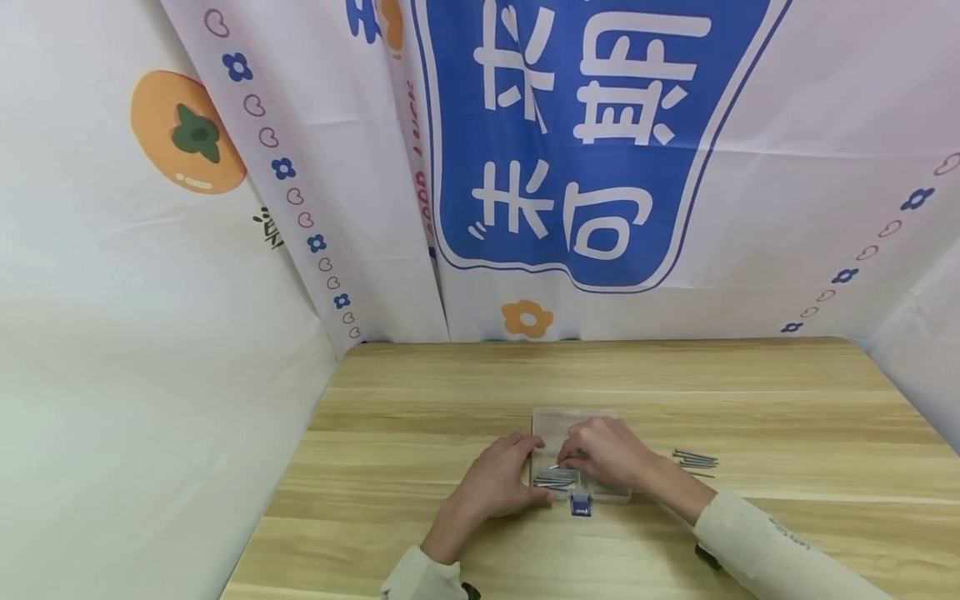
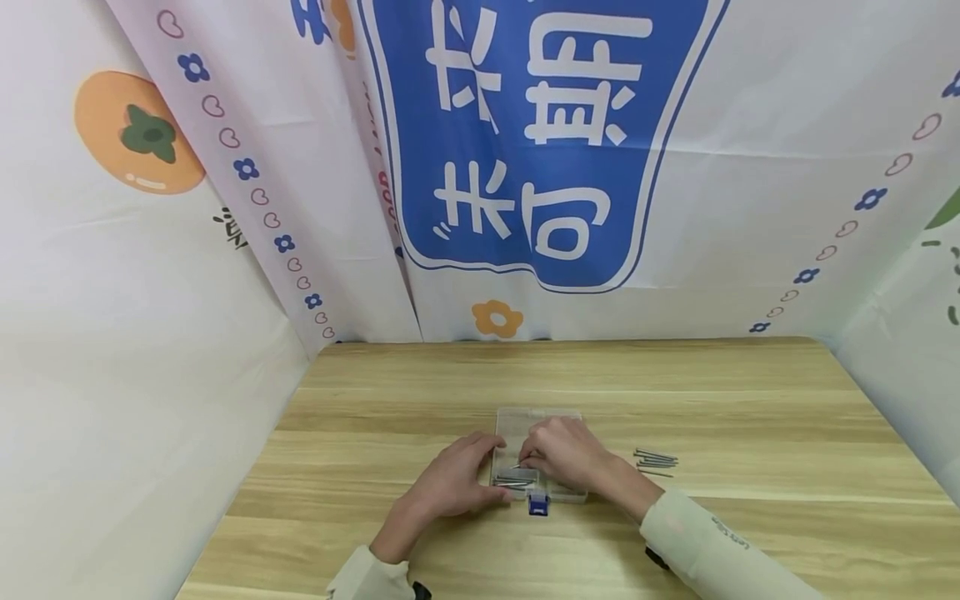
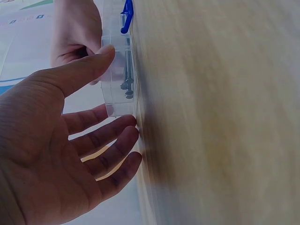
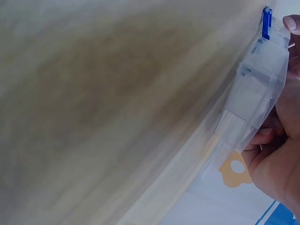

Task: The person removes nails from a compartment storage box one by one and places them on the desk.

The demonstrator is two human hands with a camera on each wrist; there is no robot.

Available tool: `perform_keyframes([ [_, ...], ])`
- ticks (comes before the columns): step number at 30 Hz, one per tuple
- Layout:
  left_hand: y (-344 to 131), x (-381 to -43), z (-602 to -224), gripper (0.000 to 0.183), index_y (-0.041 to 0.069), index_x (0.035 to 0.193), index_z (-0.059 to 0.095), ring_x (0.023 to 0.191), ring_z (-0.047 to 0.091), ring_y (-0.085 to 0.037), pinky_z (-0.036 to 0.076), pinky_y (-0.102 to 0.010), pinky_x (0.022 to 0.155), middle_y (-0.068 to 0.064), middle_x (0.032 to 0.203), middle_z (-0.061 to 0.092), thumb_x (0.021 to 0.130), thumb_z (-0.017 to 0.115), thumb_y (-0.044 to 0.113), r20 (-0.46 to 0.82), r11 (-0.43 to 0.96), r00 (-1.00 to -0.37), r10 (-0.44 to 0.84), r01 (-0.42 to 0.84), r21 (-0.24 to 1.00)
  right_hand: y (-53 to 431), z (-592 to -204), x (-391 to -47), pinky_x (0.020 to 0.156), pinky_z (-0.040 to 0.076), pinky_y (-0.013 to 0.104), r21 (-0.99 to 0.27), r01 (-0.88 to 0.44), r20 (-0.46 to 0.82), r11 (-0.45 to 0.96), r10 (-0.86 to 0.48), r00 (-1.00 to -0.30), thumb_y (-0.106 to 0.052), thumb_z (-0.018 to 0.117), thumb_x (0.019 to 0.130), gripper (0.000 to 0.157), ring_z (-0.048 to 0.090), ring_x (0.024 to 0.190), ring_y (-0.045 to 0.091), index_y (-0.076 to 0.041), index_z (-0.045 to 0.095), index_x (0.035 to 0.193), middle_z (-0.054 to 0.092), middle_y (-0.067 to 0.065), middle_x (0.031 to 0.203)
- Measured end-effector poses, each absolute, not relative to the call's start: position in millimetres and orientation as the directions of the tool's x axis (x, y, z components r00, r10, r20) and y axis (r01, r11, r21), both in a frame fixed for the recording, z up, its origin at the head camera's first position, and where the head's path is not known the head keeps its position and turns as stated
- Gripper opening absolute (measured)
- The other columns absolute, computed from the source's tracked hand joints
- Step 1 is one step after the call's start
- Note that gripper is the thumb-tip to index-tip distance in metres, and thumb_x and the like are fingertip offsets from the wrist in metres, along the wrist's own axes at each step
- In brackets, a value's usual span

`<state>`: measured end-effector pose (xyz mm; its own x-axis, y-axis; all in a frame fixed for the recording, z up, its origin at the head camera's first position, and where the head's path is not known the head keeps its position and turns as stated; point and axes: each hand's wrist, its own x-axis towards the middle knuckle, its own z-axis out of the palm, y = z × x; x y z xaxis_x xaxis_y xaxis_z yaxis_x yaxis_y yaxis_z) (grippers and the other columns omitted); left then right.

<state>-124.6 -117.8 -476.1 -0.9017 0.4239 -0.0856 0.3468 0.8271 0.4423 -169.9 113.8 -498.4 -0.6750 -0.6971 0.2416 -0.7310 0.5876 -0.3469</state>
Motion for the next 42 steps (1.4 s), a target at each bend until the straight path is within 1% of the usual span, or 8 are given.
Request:
perform_keyframes([
  [3, -117.6, -124.2, -476.4, 0.073, 0.015, 0.145, 0.064, 0.131, 0.064, -0.026, 0.055, -0.046, 0.109, -0.004, 0.145, 0.066, 0.085, 0.090, 0.046, -0.091, 0.827, -0.900, 0.425, 0.345, 0.444, 114.3, -499.7, -169.2, 0.073, 0.056, 0.018, -0.338, -0.738, 0.242, 0.584, -0.704, -0.668, -0.020, 0.086, 0.089, 0.004, 0.065, 0.074, -0.005, -0.022, 0.085, 0.092, 0.078, -0.012, 0.085],
  [6, -116.9, -123.9, -477.0, 0.073, 0.015, 0.146, 0.063, 0.132, 0.063, -0.026, 0.055, -0.046, 0.109, -0.004, 0.145, 0.065, 0.086, 0.090, 0.046, -0.097, 0.827, -0.899, 0.427, 0.345, 0.443, 115.5, -500.2, -168.8, 0.075, 0.058, 0.020, -0.333, -0.746, 0.235, 0.577, -0.715, -0.658, -0.021, 0.084, 0.092, 0.002, 0.067, 0.077, -0.004, -0.020, 0.085, 0.093, 0.079, -0.012, 0.088],
  [10, -116.1, -124.1, -478.0, 0.073, 0.015, 0.146, 0.063, 0.133, 0.063, -0.026, 0.055, -0.046, 0.109, -0.004, 0.146, 0.065, 0.086, 0.090, 0.047, -0.098, 0.827, -0.898, 0.429, 0.347, 0.442, 118.0, -499.4, -168.5, 0.077, 0.060, 0.023, -0.330, -0.747, 0.216, 0.577, -0.725, -0.655, -0.025, 0.080, 0.097, 0.007, 0.069, 0.080, -0.003, -0.019, 0.083, 0.096, 0.080, -0.012, 0.093],
  [17, -114.8, -124.5, -478.0, 0.073, 0.016, 0.146, 0.063, 0.133, 0.063, -0.025, 0.054, -0.046, 0.110, -0.004, 0.146, 0.065, 0.086, 0.090, 0.048, -0.093, 0.826, -0.898, 0.430, 0.351, 0.441, 122.3, -495.4, -166.7, 0.081, 0.063, 0.028, -0.325, -0.745, 0.196, 0.582, -0.729, -0.655, -0.017, 0.078, 0.098, 0.006, 0.072, 0.084, 0.000, -0.020, 0.082, 0.099, 0.081, -0.010, 0.098],
  [24, -114.6, -124.9, -477.6, 0.073, 0.016, 0.145, 0.064, 0.131, 0.064, -0.026, 0.055, -0.046, 0.109, -0.004, 0.144, 0.066, 0.085, 0.090, 0.048, -0.094, 0.830, -0.902, 0.422, 0.342, 0.441, 128.7, -491.0, -164.2, 0.083, 0.063, 0.029, -0.358, -0.706, 0.179, 0.612, -0.697, -0.694, -0.021, 0.075, 0.100, 0.007, 0.072, 0.088, 0.001, -0.021, 0.082, 0.102, 0.081, -0.010, 0.101],
  [31, -115.4, -124.9, -477.2, 0.074, 0.015, 0.145, 0.064, 0.133, 0.063, -0.028, 0.054, -0.048, 0.111, -0.006, 0.146, 0.065, 0.085, 0.090, 0.048, -0.094, 0.832, -0.903, 0.419, 0.341, 0.438, 141.9, -486.5, -164.6, 0.078, 0.062, 0.027, -0.352, -0.699, 0.200, 0.622, -0.680, -0.705, -0.018, 0.075, 0.101, 0.006, 0.072, 0.086, 0.003, -0.019, 0.081, 0.101, 0.080, -0.008, 0.100],
  [36, -115.9, -124.7, -477.5, 0.075, 0.014, 0.146, 0.063, 0.133, 0.063, -0.029, 0.054, -0.048, 0.111, -0.007, 0.146, 0.065, 0.085, 0.090, 0.048, -0.091, 0.830, -0.904, 0.419, 0.340, 0.441, 151.5, -486.9, -164.8, 0.075, 0.059, 0.023, -0.365, -0.678, 0.198, 0.638, -0.658, -0.726, -0.019, 0.073, 0.102, 0.007, 0.068, 0.083, -0.001, -0.019, 0.080, 0.101, 0.080, -0.008, 0.100],
  [42, -116.1, -124.5, -476.1, 0.076, 0.013, 0.147, 0.063, 0.135, 0.063, -0.030, 0.053, -0.049, 0.112, -0.008, 0.147, 0.065, 0.084, 0.090, 0.048, -0.092, 0.829, -0.905, 0.415, 0.335, 0.447, 162.6, -490.0, -164.4, 0.073, 0.058, 0.023, -0.359, -0.672, 0.215, 0.648, -0.643, -0.735, -0.019, 0.074, 0.102, 0.006, 0.066, 0.081, -0.003, -0.020, 0.079, 0.101, 0.080, -0.009, 0.098],
])
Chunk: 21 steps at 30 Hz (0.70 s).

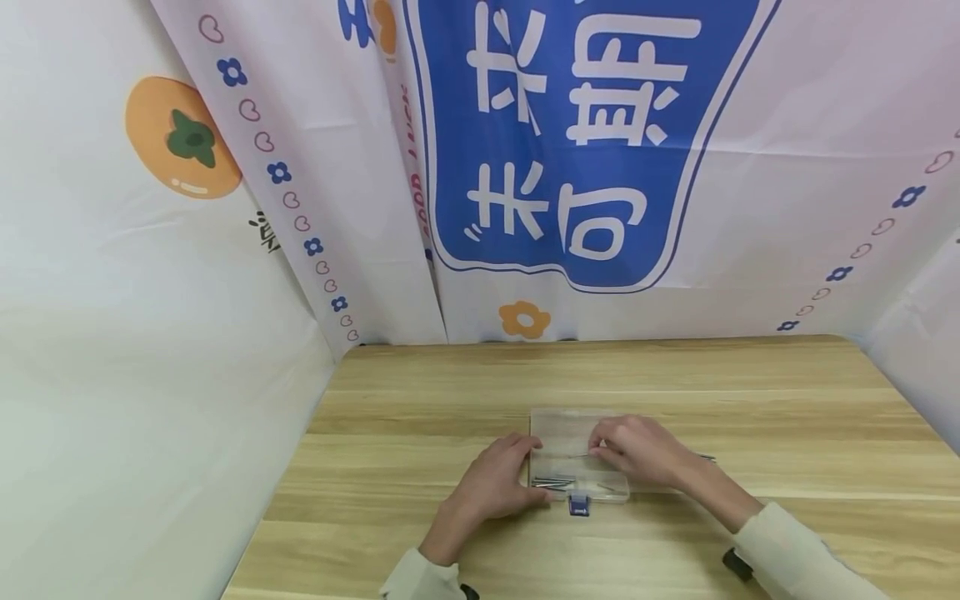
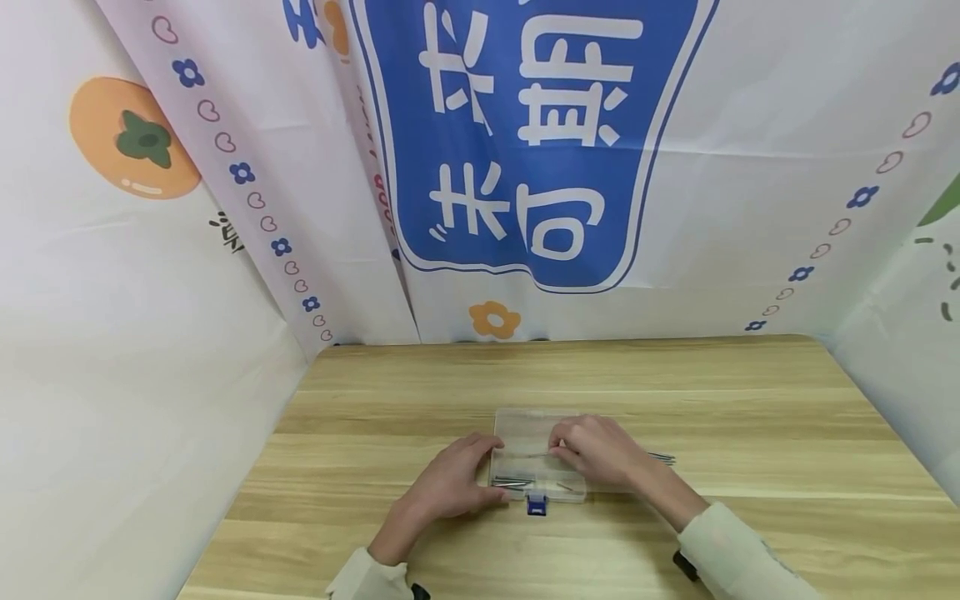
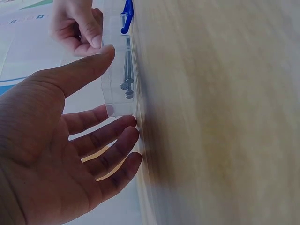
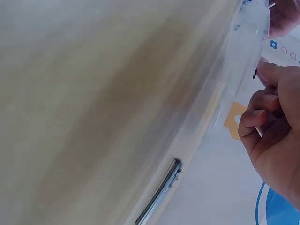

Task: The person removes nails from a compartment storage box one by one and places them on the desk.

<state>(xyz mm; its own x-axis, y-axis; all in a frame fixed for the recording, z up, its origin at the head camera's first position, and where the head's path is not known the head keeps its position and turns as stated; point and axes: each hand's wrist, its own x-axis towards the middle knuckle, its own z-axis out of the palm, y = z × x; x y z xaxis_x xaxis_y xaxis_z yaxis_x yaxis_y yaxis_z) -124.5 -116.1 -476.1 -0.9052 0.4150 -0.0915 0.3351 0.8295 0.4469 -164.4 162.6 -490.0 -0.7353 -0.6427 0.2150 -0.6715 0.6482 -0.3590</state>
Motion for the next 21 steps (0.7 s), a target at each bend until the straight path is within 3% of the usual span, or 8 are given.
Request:
perform_keyframes([
  [9, -117.5, -122.2, -475.3, 0.076, 0.013, 0.146, 0.063, 0.135, 0.062, -0.030, 0.053, -0.049, 0.113, -0.008, 0.147, 0.064, 0.084, 0.091, 0.046, -0.088, 0.831, -0.907, 0.411, 0.333, 0.446, 175.2, -489.4, -158.7, 0.068, 0.054, 0.020, -0.384, -0.647, 0.223, 0.659, -0.613, -0.757, -0.018, 0.072, 0.102, 0.007, 0.057, 0.073, -0.008, -0.018, 0.079, 0.105, 0.079, -0.009, 0.098],
  [21, -117.9, -123.6, -478.7, 0.075, 0.015, 0.148, 0.062, 0.137, 0.061, -0.031, 0.052, -0.050, 0.114, -0.007, 0.150, 0.063, 0.086, 0.089, 0.047, -0.094, 0.827, -0.905, 0.414, 0.331, 0.455, 198.6, -491.2, -154.5, 0.060, 0.044, 0.017, -0.356, -0.633, 0.273, 0.687, -0.571, -0.774, -0.016, 0.076, 0.099, 0.004, 0.044, 0.065, -0.009, -0.019, 0.078, 0.099, 0.072, -0.015, 0.087],
])
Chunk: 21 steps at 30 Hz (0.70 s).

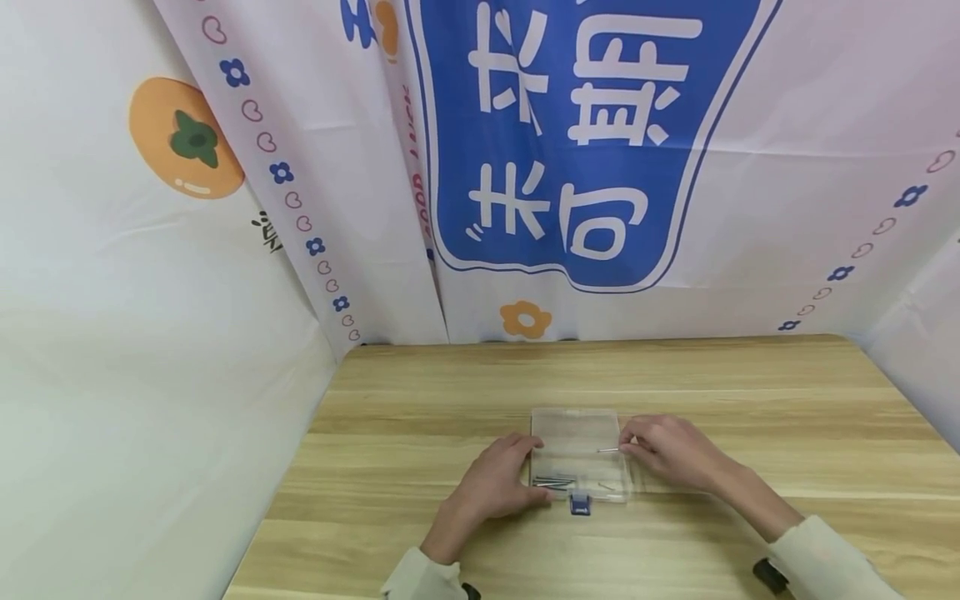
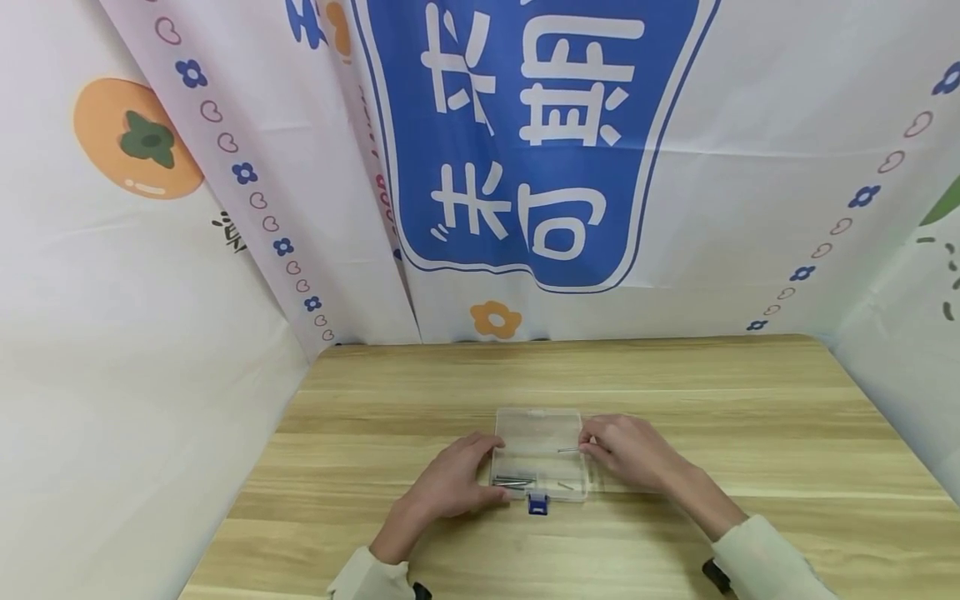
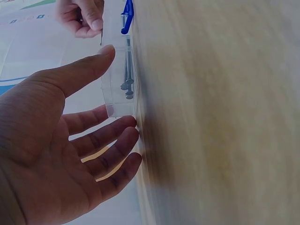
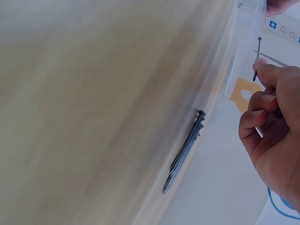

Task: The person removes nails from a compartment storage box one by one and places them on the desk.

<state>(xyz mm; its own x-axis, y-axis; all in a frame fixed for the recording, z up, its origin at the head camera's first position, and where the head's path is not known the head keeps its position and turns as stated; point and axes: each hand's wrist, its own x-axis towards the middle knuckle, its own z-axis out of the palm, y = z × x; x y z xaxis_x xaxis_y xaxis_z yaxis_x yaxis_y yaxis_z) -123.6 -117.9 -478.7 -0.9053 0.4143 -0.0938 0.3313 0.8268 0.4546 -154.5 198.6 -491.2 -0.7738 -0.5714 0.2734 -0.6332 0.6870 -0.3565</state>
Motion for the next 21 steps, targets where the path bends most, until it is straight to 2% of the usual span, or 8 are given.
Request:
perform_keyframes([
  [6, -118.5, -123.2, -480.5, 0.075, 0.015, 0.147, 0.062, 0.137, 0.061, -0.031, 0.052, -0.049, 0.113, -0.007, 0.149, 0.064, 0.085, 0.090, 0.047, -0.091, 0.825, -0.903, 0.421, 0.339, 0.452, 209.3, -492.8, -151.4, 0.061, 0.045, 0.018, -0.329, -0.631, 0.287, 0.703, -0.562, -0.776, -0.018, 0.076, 0.100, 0.003, 0.044, 0.067, -0.010, -0.019, 0.079, 0.099, 0.074, -0.014, 0.089],
  [12, -118.5, -121.8, -480.2, 0.074, 0.015, 0.147, 0.062, 0.137, 0.061, -0.030, 0.052, -0.049, 0.114, -0.007, 0.149, 0.064, 0.086, 0.089, 0.047, -0.095, 0.823, -0.904, 0.418, 0.332, 0.461, 221.7, -494.3, -147.6, 0.059, 0.041, 0.018, -0.324, -0.614, 0.302, 0.719, -0.537, -0.788, -0.016, 0.079, 0.096, 0.009, 0.041, 0.066, -0.009, -0.024, 0.077, 0.097, 0.067, -0.019, 0.084],
  [21, -118.6, -122.9, -479.1, 0.074, 0.016, 0.147, 0.062, 0.137, 0.061, -0.030, 0.052, -0.049, 0.114, -0.006, 0.149, 0.063, 0.086, 0.089, 0.047, -0.096, 0.828, -0.906, 0.411, 0.327, 0.456, 242.0, -495.5, -141.9, 0.056, 0.035, 0.018, -0.334, -0.599, 0.340, 0.728, -0.499, -0.797, -0.012, 0.082, 0.093, 0.015, 0.036, 0.065, -0.009, -0.025, 0.077, 0.096, 0.053, -0.025, 0.076],
])
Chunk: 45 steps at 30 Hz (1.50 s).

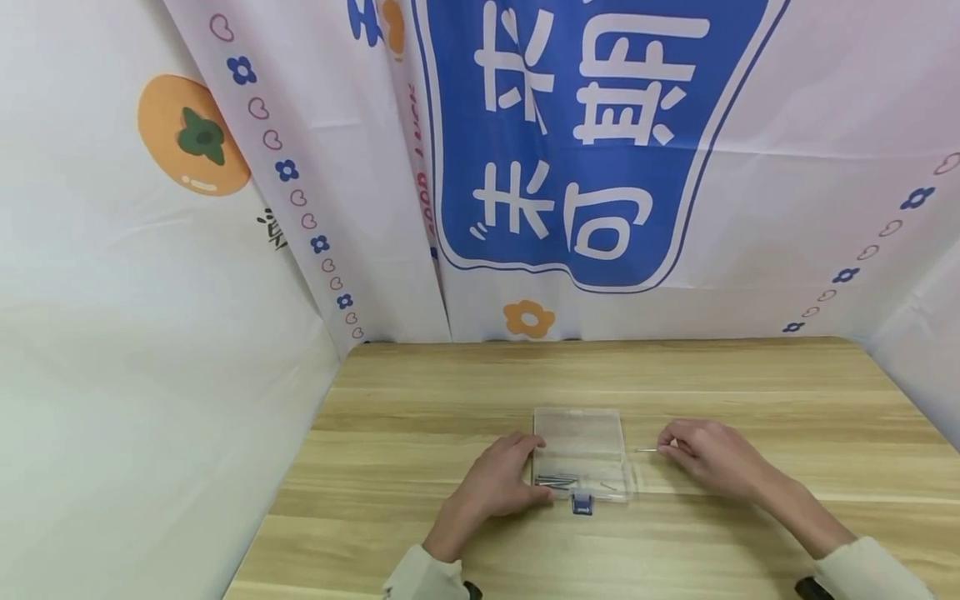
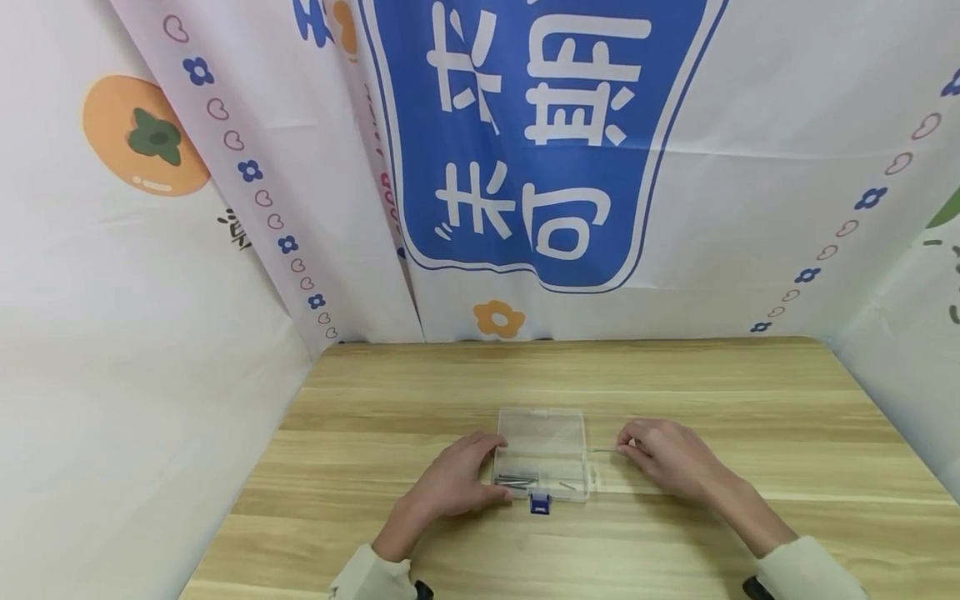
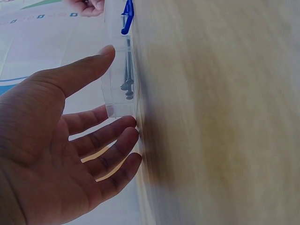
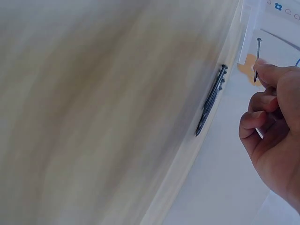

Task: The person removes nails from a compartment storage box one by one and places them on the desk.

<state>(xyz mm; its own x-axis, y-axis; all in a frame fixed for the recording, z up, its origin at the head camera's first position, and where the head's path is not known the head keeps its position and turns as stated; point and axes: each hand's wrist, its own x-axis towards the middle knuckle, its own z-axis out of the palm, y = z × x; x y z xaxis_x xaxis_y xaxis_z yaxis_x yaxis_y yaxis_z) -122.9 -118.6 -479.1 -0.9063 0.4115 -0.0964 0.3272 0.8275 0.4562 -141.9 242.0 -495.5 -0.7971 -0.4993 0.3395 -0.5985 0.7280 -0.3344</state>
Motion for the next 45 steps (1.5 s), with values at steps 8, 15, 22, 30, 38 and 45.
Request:
perform_keyframes([
  [8, -118.4, -123.3, -478.1, 0.074, 0.015, 0.147, 0.062, 0.137, 0.061, -0.029, 0.052, -0.048, 0.114, -0.006, 0.149, 0.064, 0.087, 0.089, 0.048, -0.092, 0.826, -0.904, 0.417, 0.335, 0.454, 257.4, -497.1, -139.1, 0.055, 0.034, 0.018, -0.336, -0.558, 0.318, 0.759, -0.466, -0.826, -0.022, 0.081, 0.096, 0.004, 0.036, 0.063, -0.009, -0.021, 0.078, 0.095, 0.050, -0.026, 0.074],
  [15, -118.2, -123.1, -478.2, 0.074, 0.015, 0.147, 0.062, 0.136, 0.061, -0.029, 0.053, -0.048, 0.113, -0.006, 0.149, 0.064, 0.087, 0.088, 0.047, -0.089, 0.824, -0.903, 0.420, 0.338, 0.454, 268.5, -498.5, -135.8, 0.055, 0.034, 0.018, -0.318, -0.574, 0.353, 0.755, -0.468, -0.810, -0.015, 0.084, 0.092, 0.009, 0.035, 0.063, -0.010, -0.022, 0.079, 0.095, 0.053, -0.025, 0.075],
  [22, -117.9, -122.9, -478.3, 0.073, 0.015, 0.147, 0.062, 0.136, 0.062, -0.029, 0.053, -0.048, 0.113, -0.006, 0.148, 0.064, 0.087, 0.088, 0.048, -0.091, 0.826, -0.903, 0.420, 0.339, 0.450, 281.7, -500.5, -130.6, 0.055, 0.035, 0.018, -0.319, -0.536, 0.329, 0.782, -0.439, -0.836, -0.013, 0.083, 0.092, 0.011, 0.036, 0.062, -0.010, -0.021, 0.078, 0.096, 0.055, -0.025, 0.074],
  [30, -117.8, -123.3, -478.0, 0.074, 0.015, 0.147, 0.062, 0.135, 0.062, -0.029, 0.053, -0.048, 0.112, -0.006, 0.147, 0.065, 0.087, 0.088, 0.048, -0.087, 0.826, -0.903, 0.422, 0.343, 0.446, 294.2, -500.6, -124.5, 0.056, 0.032, 0.018, -0.320, -0.539, 0.327, 0.779, -0.443, -0.835, -0.019, 0.083, 0.094, 0.007, 0.034, 0.064, -0.010, -0.023, 0.078, 0.096, 0.046, -0.026, 0.073],
  [38, -118.3, -123.3, -477.8, 0.073, 0.014, 0.147, 0.063, 0.135, 0.062, -0.029, 0.053, -0.048, 0.113, -0.006, 0.147, 0.065, 0.086, 0.089, 0.047, -0.082, 0.826, -0.905, 0.417, 0.340, 0.450, 300.0, -502.8, -121.2, 0.056, 0.032, 0.019, -0.325, -0.522, 0.300, 0.789, -0.437, -0.848, -0.019, 0.084, 0.093, 0.009, 0.035, 0.065, -0.010, -0.024, 0.077, 0.095, 0.053, -0.026, 0.077],
  [45, -117.7, -122.9, -477.3, 0.074, 0.014, 0.146, 0.063, 0.135, 0.062, -0.029, 0.053, -0.047, 0.112, -0.006, 0.147, 0.064, 0.086, 0.089, 0.047, -0.080, 0.827, -0.906, 0.416, 0.340, 0.447, 299.6, -503.5, -120.8, 0.055, 0.032, 0.019, -0.318, -0.516, 0.283, 0.795, -0.440, -0.852, -0.021, 0.085, 0.092, 0.010, 0.036, 0.065, -0.010, -0.027, 0.078, 0.095, 0.051, -0.027, 0.076],
])
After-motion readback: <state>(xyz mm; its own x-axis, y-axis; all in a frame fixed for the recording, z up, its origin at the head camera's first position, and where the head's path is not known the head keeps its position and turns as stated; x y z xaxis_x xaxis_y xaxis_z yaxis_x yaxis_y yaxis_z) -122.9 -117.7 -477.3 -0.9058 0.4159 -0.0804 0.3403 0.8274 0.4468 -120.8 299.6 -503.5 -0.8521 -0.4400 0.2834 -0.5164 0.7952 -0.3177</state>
